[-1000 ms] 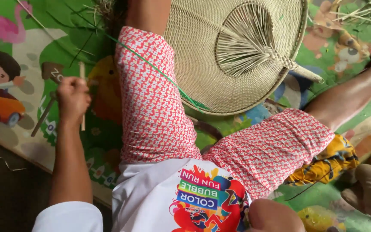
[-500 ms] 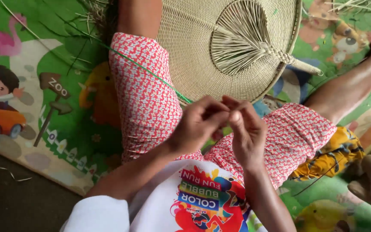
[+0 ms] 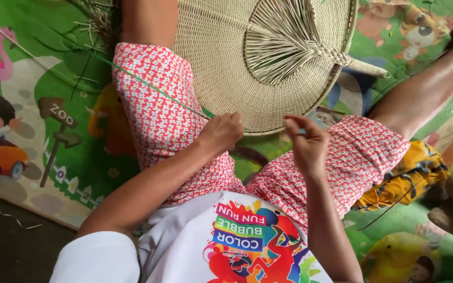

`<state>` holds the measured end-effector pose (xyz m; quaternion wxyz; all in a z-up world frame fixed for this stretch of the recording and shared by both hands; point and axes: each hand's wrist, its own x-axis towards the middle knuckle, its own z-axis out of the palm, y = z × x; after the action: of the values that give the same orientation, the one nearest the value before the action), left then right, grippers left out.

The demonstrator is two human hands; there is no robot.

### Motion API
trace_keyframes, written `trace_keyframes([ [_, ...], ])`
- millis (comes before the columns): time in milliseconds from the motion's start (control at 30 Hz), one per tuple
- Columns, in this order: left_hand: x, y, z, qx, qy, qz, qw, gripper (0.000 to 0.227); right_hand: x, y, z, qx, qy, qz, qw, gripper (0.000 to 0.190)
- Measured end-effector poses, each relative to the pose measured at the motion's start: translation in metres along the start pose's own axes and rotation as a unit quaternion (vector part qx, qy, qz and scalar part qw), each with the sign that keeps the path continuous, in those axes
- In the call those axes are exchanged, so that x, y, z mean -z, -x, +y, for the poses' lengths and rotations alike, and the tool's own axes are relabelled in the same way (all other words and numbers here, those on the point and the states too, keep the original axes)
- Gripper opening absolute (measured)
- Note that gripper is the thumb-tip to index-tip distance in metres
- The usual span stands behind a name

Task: Weaving a decorative green string border onto a large hand-woven fan using a small wooden tool.

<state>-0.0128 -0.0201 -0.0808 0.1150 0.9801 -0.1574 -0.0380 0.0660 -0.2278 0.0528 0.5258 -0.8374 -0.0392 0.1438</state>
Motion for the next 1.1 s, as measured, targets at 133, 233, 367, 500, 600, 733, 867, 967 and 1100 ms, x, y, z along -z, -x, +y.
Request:
trace_keyframes([
  [133, 0.041, -0.016, -0.009, 0.120, 0.258, -0.096, 0.954, 0.015, -0.025, -0.001, -0.007, 0.093, 0.099, -0.078, 0.988, 0.027],
  [233, 0.068, -0.022, -0.010, 0.068, 0.212, -0.063, 0.973, 0.001, -0.039, -0.011, 0.004, 0.152, 0.126, -0.145, 0.970, 0.026],
  [367, 0.087, -0.018, -0.006, 0.088, 0.230, -0.025, 0.969, 0.008, -0.045, -0.017, 0.007, 0.213, 0.240, -0.129, 0.938, 0.010],
  [500, 0.092, -0.016, 0.008, 0.107, 0.201, 0.002, 0.974, 0.011, -0.041, -0.024, 0.030, 0.244, 0.378, -0.116, 0.886, 0.007],
  [600, 0.123, -0.011, 0.012, 0.109, 0.260, 0.011, 0.959, 0.002, -0.018, -0.053, 0.093, 0.139, 0.561, -0.053, 0.814, 0.036],
  [733, 0.137, -0.002, -0.003, 0.048, 0.162, 0.077, 0.983, 0.007, 0.013, -0.048, 0.032, 0.116, 0.253, -0.022, 0.960, 0.009],
  [867, 0.141, -0.013, -0.013, -0.098, -0.019, 0.182, 0.978, 0.014, -0.009, -0.032, -0.020, -0.111, -0.037, -0.241, 0.963, 0.029],
  [967, 0.145, -0.013, -0.017, -0.120, -0.034, 0.183, 0.975, 0.016, -0.020, -0.029, -0.004, -0.131, -0.133, -0.246, 0.951, 0.020],
  [1100, 0.171, -0.007, -0.012, 0.029, 0.325, 0.042, 0.944, 0.018, -0.031, -0.026, 0.004, 0.011, -0.056, -0.213, 0.975, 0.007],
])
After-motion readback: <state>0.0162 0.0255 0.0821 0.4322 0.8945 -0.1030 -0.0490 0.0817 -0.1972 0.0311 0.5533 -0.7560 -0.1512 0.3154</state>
